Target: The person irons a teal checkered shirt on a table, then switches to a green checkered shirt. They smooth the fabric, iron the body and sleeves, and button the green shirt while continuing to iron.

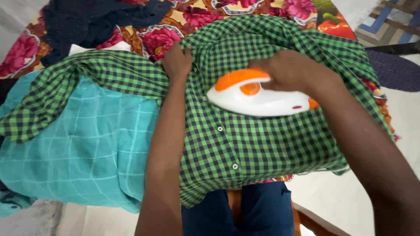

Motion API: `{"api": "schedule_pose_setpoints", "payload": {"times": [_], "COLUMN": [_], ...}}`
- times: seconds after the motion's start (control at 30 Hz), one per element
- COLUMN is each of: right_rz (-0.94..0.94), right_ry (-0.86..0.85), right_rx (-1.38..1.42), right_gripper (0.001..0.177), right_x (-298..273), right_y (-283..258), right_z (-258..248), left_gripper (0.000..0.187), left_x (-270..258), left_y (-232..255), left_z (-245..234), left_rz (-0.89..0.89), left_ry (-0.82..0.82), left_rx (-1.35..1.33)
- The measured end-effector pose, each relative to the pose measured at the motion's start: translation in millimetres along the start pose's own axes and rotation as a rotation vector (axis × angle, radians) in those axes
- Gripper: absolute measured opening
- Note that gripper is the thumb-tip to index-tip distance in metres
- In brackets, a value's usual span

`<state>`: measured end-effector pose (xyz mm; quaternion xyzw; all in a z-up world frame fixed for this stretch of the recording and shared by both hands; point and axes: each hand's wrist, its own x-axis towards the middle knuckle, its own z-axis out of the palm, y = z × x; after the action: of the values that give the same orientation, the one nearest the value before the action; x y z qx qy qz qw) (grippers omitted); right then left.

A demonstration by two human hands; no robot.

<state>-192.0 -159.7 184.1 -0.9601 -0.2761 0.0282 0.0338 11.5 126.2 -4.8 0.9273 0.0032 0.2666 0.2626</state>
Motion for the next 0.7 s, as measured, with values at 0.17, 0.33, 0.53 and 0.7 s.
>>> {"api": "schedule_pose_setpoints", "payload": {"times": [0.17,0.33,0.53,0.7], "right_rz": [0.096,0.047,0.227,0.19], "right_ry": [-0.225,-0.203,-0.292,0.007], "right_rx": [-0.077,0.091,0.045,-0.041], "right_gripper": [0.059,0.061,0.067,0.062], "right_x": [-67,-141,-192,-154], "right_y": [-33,-49,-43,1], "right_z": [-10,1,4,-20], "left_gripper": [0.041,0.043,0.042,0.044], "left_x": [6,5,1,-1], "left_y": [-6,0,6,7], "left_z": [1,-6,-7,-12], "left_rz": [0.015,-0.018,-0.032,-0.007], "left_ry": [-0.068,-0.101,-0.086,-0.093], "left_rx": [-0.077,-0.061,-0.038,-0.009]}}
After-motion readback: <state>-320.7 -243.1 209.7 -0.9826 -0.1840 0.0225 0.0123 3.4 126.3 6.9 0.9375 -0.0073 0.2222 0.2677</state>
